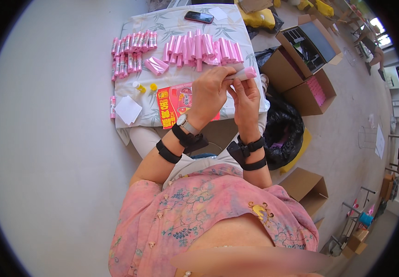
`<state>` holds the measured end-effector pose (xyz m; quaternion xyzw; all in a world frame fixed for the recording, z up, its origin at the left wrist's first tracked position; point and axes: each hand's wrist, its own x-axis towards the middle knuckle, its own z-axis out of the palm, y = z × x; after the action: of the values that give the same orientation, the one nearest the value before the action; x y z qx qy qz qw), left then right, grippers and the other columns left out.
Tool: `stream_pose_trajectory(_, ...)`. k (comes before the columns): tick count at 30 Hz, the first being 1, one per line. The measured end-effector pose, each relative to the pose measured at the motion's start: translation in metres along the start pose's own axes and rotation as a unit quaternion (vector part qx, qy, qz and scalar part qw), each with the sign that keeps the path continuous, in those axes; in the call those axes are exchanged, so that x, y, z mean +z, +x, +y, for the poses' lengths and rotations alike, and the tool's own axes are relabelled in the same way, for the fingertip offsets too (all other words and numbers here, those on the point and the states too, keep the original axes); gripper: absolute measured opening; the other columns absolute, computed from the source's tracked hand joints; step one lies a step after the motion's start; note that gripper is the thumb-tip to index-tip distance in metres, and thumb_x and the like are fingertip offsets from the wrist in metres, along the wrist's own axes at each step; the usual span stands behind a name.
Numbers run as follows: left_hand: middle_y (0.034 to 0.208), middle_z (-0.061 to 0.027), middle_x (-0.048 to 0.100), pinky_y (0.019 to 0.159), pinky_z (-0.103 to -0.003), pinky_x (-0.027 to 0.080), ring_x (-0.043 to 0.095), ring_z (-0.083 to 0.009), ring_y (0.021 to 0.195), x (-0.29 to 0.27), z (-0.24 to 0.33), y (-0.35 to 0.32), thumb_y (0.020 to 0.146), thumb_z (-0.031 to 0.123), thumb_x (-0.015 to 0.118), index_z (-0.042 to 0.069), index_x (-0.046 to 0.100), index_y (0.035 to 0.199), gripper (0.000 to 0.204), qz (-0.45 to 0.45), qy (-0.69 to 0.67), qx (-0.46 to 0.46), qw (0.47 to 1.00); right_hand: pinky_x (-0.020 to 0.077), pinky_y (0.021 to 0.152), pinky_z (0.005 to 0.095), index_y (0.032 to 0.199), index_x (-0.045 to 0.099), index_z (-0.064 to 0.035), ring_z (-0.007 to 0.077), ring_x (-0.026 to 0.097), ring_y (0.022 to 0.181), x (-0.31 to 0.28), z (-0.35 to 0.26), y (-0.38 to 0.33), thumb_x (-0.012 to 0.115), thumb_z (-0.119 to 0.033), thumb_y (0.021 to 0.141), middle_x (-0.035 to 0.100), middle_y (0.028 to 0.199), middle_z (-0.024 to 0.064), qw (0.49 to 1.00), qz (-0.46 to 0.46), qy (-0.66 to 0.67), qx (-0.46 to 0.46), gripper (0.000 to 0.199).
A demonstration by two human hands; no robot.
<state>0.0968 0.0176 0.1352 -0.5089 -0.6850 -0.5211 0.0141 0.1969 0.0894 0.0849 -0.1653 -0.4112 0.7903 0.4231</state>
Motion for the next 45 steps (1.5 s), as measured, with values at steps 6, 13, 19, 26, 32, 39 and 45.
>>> stream_pose_trajectory(6,0.099,-0.0136,0.071,0.072,-0.038,0.055,0.069,-0.0335,0.086,0.001,0.004,0.0,0.083,-0.004,0.067,0.004,0.068,0.107,0.025,-0.003,0.012,0.025,1.0,0.0542,0.093,0.0308,0.129,0.057,-0.0017,0.0137,0.063,0.107,0.002,-0.001,0.0,0.062,-0.007,0.1,0.065,0.117,0.0048,1.0,0.02,0.021,-0.003,0.03)
stream_pose_trajectory(13,0.099,-0.0127,0.07,0.073,-0.041,0.055,0.068,-0.0348,0.088,0.003,0.001,0.0,0.081,-0.006,0.065,0.005,0.067,0.105,0.026,-0.018,0.015,0.051,0.998,0.0559,0.088,0.029,0.123,0.059,-0.0029,0.0119,0.064,0.102,-0.004,0.0,0.0,0.062,-0.007,0.1,0.065,0.113,0.0031,0.999,0.019,0.032,-0.004,0.023)
stream_pose_trajectory(19,0.094,-0.0099,0.068,0.07,-0.042,0.054,0.067,-0.0329,0.085,0.006,0.001,0.002,0.079,-0.002,0.066,0.007,0.067,0.097,0.02,-0.009,0.022,0.074,0.997,0.0561,0.088,0.0287,0.123,0.059,-0.0029,0.0124,0.065,0.101,-0.005,-0.002,0.0,0.062,-0.007,0.1,0.066,0.112,0.0037,0.999,0.025,0.04,-0.001,0.023)
stream_pose_trajectory(26,0.104,-0.012,0.067,0.074,-0.04,0.057,0.069,-0.0331,0.089,0.008,-0.008,0.002,0.081,-0.006,0.066,0.005,0.069,0.104,0.026,-0.036,0.013,0.077,0.996,0.0565,0.089,0.0296,0.129,0.058,-0.0021,0.0133,0.065,0.103,-0.007,-0.001,0.001,0.063,-0.008,0.1,0.067,0.115,0.0052,0.998,0.034,0.05,0.003,0.03)
stream_pose_trajectory(32,0.109,-0.0118,0.057,0.073,-0.038,0.058,0.068,-0.0299,0.091,0.014,-0.011,0.0,0.081,-0.007,0.069,0.006,0.07,0.105,0.028,-0.045,0.004,0.053,0.998,0.0568,0.089,0.0298,0.129,0.058,-0.003,0.0129,0.066,0.102,-0.014,0.001,0.002,0.065,-0.01,0.099,0.067,0.114,0.0042,0.998,0.043,0.033,0.012,0.031)
stream_pose_trajectory(39,0.113,-0.0128,0.053,0.078,-0.038,0.055,0.062,-0.0316,0.095,0.015,-0.011,0.002,0.08,-0.006,0.07,0.006,0.07,0.105,0.027,-0.019,0.011,0.073,0.997,0.0574,0.088,0.03,0.131,0.058,-0.0045,0.0127,0.066,0.102,-0.017,0.002,0.004,0.065,-0.011,0.1,0.068,0.115,0.0037,0.998,0.049,0.028,0.017,0.032)
stream_pose_trajectory(45,0.1,-0.0119,0.06,0.076,-0.04,0.051,0.061,-0.0306,0.091,0.021,-0.017,0.003,0.08,-0.003,0.071,0.006,0.072,0.104,0.026,-0.016,0.021,0.075,0.997,0.0583,0.088,0.0309,0.13,0.058,-0.0051,0.0125,0.066,0.102,-0.019,0.0,0.007,0.065,-0.013,0.1,0.067,0.116,0.004,0.998,0.05,0.02,0.017,0.032)
